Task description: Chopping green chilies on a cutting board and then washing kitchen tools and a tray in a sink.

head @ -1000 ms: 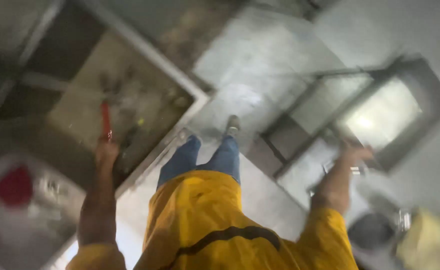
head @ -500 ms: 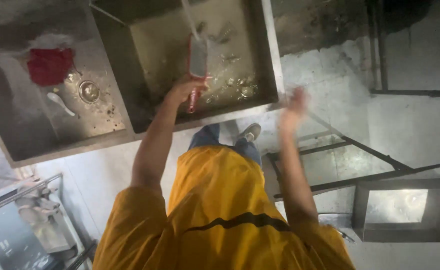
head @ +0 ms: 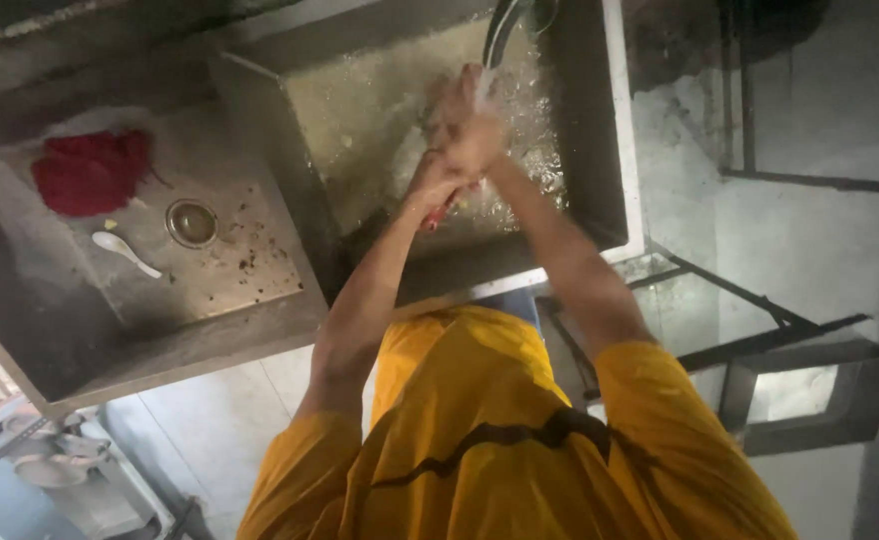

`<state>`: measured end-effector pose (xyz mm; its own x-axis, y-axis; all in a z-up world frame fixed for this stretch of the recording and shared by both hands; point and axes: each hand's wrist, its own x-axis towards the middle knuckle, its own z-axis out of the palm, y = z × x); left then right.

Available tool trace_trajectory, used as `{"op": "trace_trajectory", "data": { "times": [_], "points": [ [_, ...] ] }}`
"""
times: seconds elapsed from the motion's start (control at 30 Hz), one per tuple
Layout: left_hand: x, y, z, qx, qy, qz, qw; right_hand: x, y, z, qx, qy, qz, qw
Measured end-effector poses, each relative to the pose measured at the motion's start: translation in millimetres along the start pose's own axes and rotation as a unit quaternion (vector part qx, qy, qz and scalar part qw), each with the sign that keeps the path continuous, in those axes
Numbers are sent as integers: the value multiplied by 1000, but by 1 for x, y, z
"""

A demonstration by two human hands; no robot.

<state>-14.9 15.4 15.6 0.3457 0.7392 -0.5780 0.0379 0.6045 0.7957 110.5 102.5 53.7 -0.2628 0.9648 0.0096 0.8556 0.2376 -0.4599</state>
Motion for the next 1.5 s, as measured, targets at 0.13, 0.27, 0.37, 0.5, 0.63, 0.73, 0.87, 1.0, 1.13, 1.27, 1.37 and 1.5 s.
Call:
{"op": "trace_trajectory", "data": {
  "times": [0.13, 0.27, 0.37, 0.5, 0.63, 0.73, 0.87, 1.0, 1.13, 1.27, 1.37, 1.5],
  "points": [
    [-14, 28, 2, -28, -27, -8, 999, 20, 28, -22, 32, -36, 125, 991],
    [36, -30, -7, 6, 26, 70, 997, 23, 28, -25, -21, -104, 288, 952],
    [47, -17, -6, -52, 17, 260, 964, 11, 31, 8, -145, -214, 105, 960],
    [9, 10, 1, -141, -84, 85, 983, 11, 93, 46, -285, 22, -114, 952],
    [11, -104, -9, -127, -118, -83, 981, 11, 117, 78, 81, -87, 272, 955],
    [-56, -42, -7, -136, 16, -122, 983, -15, 181, 185, -4, -70, 148, 987],
    [-64, -113, -22, -369, 84, -112, 919, -28, 151, 173, -206, -221, 29, 953],
    [-72, -136, -21, -278, 168, -112, 939, -38, 145, 179, -254, -300, -20, 919],
    [-65, -149, -15, -228, 189, -71, 952, -45, 126, 136, -404, -361, -64, 838],
    [-58, -128, 0, -165, 235, -193, 938, -26, 163, 153, -227, -222, 32, 948],
    [-50, -169, 4, -61, 207, -46, 975, -31, 168, 152, -253, -248, 40, 934],
    [-36, -162, -2, 160, 226, -52, 960, -59, 167, 123, -346, -167, -156, 910]
  ]
}}
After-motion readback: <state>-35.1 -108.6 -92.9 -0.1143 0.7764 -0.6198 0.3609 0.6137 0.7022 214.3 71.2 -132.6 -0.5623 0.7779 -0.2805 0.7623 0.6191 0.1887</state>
